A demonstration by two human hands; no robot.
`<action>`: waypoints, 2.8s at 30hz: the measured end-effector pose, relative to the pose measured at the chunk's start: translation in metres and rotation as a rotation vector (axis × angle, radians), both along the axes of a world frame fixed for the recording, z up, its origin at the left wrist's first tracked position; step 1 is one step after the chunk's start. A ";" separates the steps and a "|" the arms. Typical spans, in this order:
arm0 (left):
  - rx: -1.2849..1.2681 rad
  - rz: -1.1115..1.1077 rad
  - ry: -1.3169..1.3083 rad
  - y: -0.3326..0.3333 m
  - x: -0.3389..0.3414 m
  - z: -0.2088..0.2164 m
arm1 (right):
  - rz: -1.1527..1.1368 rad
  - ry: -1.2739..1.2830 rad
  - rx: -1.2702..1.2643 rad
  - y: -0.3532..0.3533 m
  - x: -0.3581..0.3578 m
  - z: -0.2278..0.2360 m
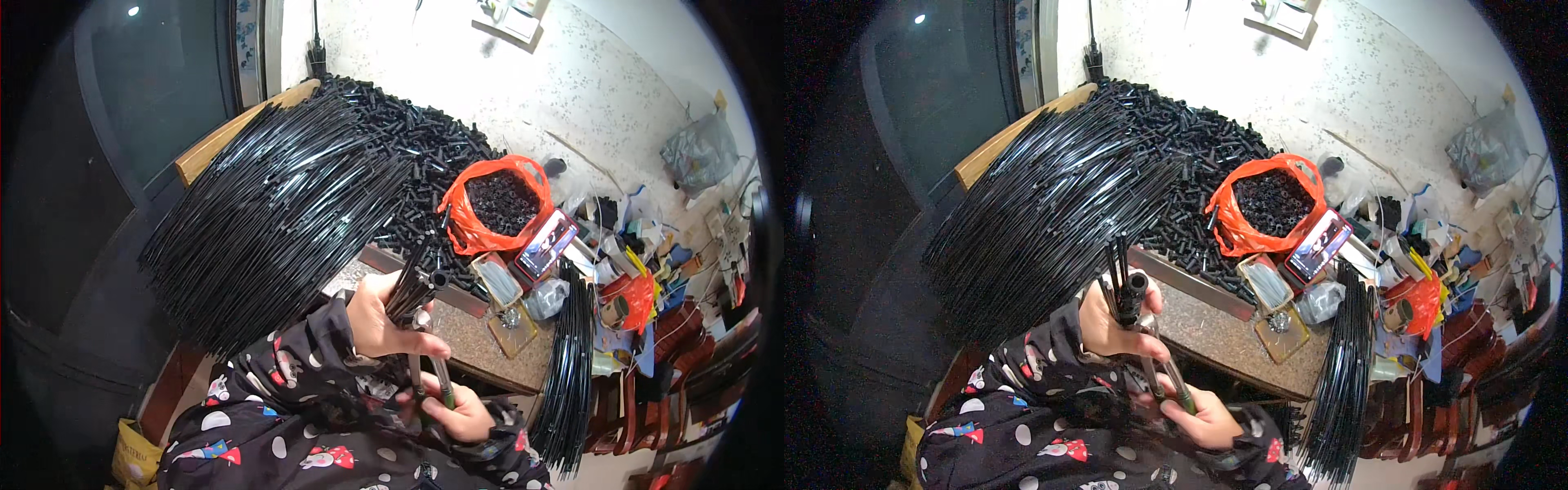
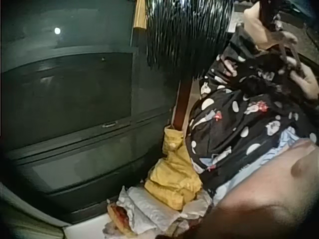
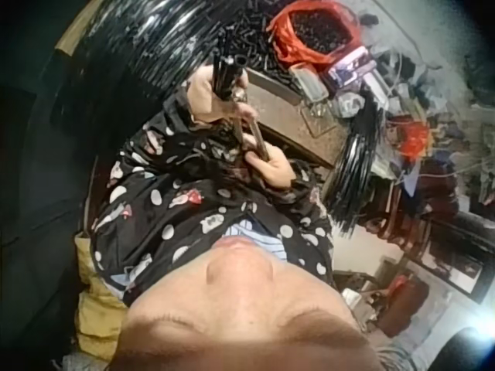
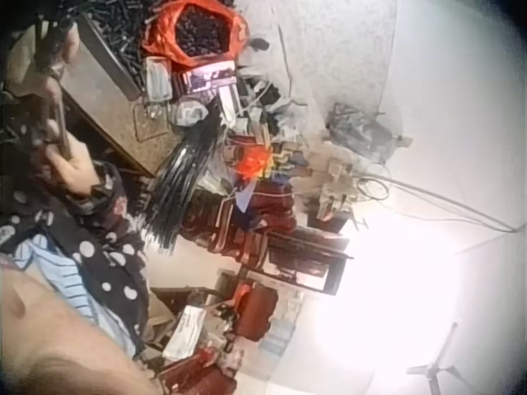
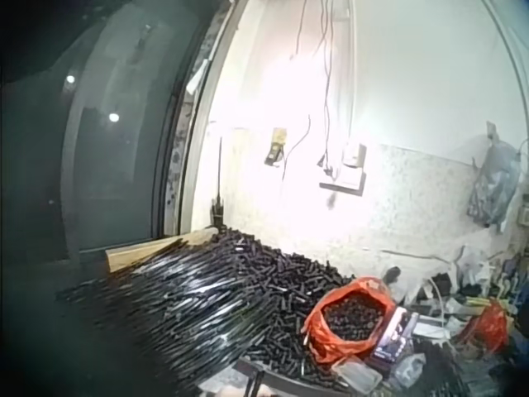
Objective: The person is preparing bundles of black wires or tubes by stripping or crimping the ends using a hand tool at a production workstation.
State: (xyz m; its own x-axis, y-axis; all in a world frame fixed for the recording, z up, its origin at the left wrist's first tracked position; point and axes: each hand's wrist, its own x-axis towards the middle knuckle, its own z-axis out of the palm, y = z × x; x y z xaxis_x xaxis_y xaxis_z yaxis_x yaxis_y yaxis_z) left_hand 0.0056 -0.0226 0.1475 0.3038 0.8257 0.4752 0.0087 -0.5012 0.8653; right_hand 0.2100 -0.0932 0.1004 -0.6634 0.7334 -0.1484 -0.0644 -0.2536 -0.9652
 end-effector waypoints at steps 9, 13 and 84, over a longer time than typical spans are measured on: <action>-0.147 0.117 -0.022 -0.012 0.002 -0.005 | 0.069 0.035 -0.158 -0.004 0.001 0.002; -0.227 0.098 -0.066 -0.004 0.020 -0.020 | -0.086 -0.048 -0.031 -0.007 -0.011 -0.012; -0.275 -0.408 -0.337 -0.012 0.056 -0.046 | -0.747 0.193 0.693 0.034 -0.024 -0.012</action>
State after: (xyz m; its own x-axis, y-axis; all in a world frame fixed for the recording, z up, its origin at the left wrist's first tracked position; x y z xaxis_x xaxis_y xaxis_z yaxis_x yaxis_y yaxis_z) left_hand 0.0613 -0.0341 0.1016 0.4921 0.7805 0.3854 -0.4349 -0.1631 0.8856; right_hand 0.1857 -0.0596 0.0887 0.0282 0.8516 0.5234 -0.1459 0.5215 -0.8407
